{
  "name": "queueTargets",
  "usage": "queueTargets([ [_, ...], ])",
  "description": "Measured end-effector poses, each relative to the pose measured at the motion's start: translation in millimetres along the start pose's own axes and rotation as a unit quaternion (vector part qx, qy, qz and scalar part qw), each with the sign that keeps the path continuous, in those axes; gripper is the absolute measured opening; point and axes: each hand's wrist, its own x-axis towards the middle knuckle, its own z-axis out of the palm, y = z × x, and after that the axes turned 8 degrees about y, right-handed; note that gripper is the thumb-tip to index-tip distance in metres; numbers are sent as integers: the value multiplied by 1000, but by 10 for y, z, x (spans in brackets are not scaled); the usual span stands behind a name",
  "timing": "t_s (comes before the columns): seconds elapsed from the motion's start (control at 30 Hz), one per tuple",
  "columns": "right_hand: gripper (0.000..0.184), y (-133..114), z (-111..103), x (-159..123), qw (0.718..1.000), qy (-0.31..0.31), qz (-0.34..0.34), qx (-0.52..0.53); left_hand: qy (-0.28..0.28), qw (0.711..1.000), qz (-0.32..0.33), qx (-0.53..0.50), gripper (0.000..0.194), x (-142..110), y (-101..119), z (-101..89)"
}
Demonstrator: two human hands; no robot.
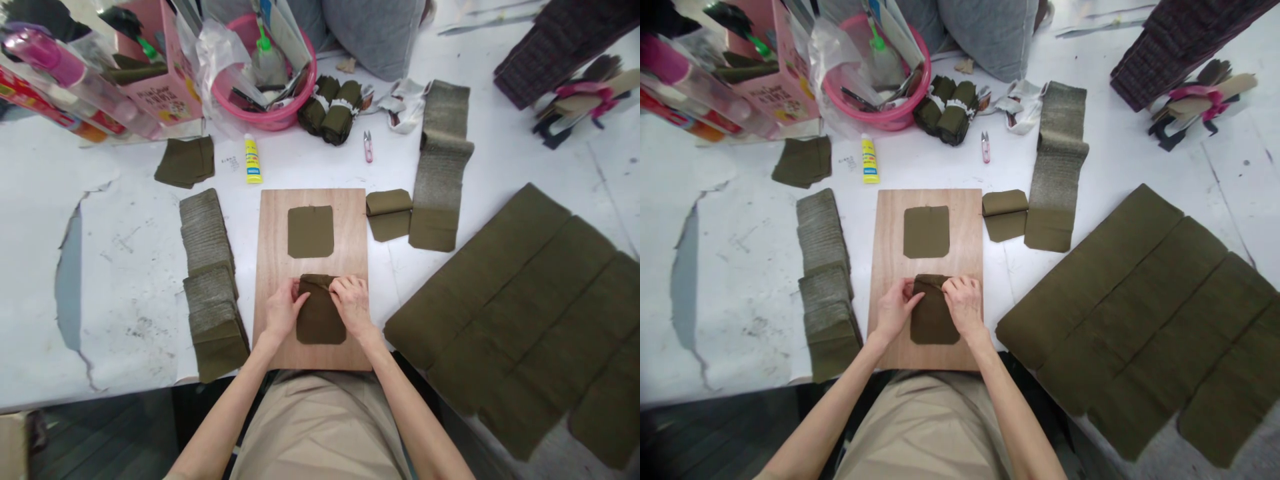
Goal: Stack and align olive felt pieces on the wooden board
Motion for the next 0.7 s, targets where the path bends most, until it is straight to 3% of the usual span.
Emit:
queueTargets([
  [0.13, 8, 24, 23, -76, 999, 6, -28, 35, 14, 985, 167, 41, 36, 56, 57, -48],
  [0.2, 10, 38, 41, -111, 998, 6, -32, 57, -12, 972, 229, 50, 34, 115, 73, -77],
  [0.3, 11, 41, 62, -157, 993, 20, 10, 117, -76, 959, 268, 56, 19, 206, 65, -115],
  [0.4, 24, 23, 62, -187, 976, 41, 112, 182, -106, 960, 256, 43, 8, 265, 40, -139],
  [0.5, 38, 1, 45, -195, 968, 26, 189, 162, -119, 967, 225, 30, 3, 289, 39, -155],
  [0.7, 45, -42, 61, -179, 976, 10, 203, 79, -156, 982, 101, -13, 9, 269, 58, -158],
])
